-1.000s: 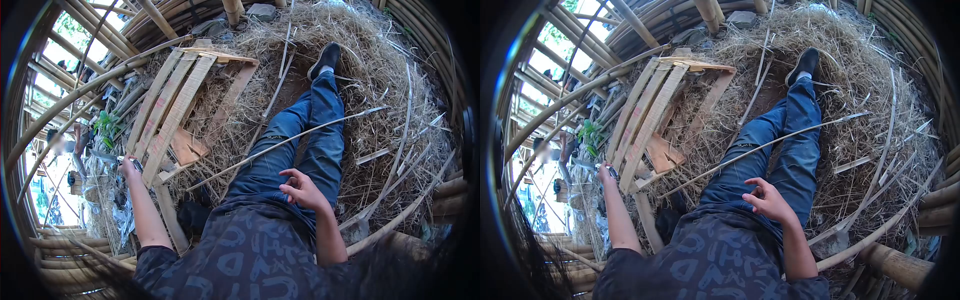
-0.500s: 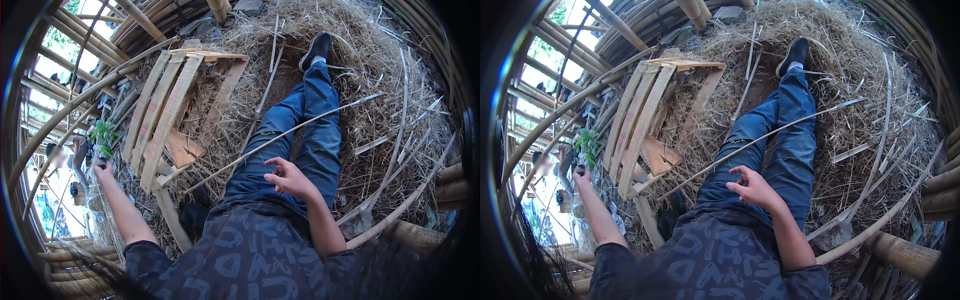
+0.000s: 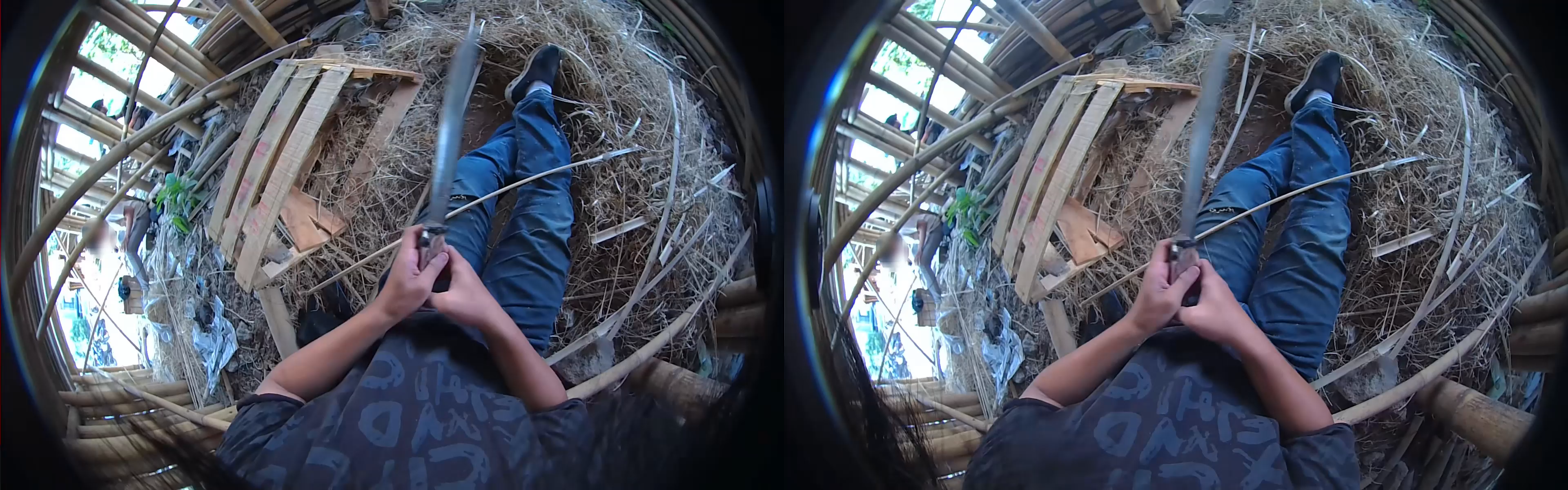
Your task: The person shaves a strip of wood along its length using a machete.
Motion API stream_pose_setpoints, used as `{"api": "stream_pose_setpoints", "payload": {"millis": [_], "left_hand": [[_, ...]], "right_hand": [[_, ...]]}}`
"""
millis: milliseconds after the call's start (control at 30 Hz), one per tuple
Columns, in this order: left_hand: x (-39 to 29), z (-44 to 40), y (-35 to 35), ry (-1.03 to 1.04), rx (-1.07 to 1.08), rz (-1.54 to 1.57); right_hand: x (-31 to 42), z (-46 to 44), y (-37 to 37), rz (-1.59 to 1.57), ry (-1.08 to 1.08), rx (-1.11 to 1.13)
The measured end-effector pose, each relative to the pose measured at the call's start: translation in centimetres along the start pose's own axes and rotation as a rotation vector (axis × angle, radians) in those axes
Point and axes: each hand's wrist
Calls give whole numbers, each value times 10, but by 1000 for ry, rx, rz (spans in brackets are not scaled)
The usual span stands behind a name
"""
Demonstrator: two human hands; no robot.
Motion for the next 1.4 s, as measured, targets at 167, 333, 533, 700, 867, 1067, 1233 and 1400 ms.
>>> {"api": "stream_pose_setpoints", "payload": {"millis": [167,333,533,700,867,1067,1233,1400], "left_hand": [[28,-10,-15,26,324,-353],[19,-23,-56,218,369,-801],[91,-26,-144,-547,406,-950],[42,-13,-129,-310,347,-894],[-11,-2,-110,-245,325,-1067],[-57,12,-99,-176,189,-1286],[-57,0,-81,-27,144,-1421],[-66,12,-109,-7,103,-1586]], "right_hand": [[-18,6,10,-196,-27,-194],[-28,-5,-5,-665,234,-42],[-27,-2,-21,-685,391,-305],[-29,5,-43,-209,357,-263],[-46,11,-27,167,128,-258],[-16,23,-59,474,243,-288],[12,22,-43,262,246,-281],[8,16,-35,326,193,-215]]}}
Point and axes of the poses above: each hand's wrist, its own z-axis away from the middle knuckle, its own y-axis out of the palm, x = y × z, and after that the axes turned 3 degrees about y, right-handed
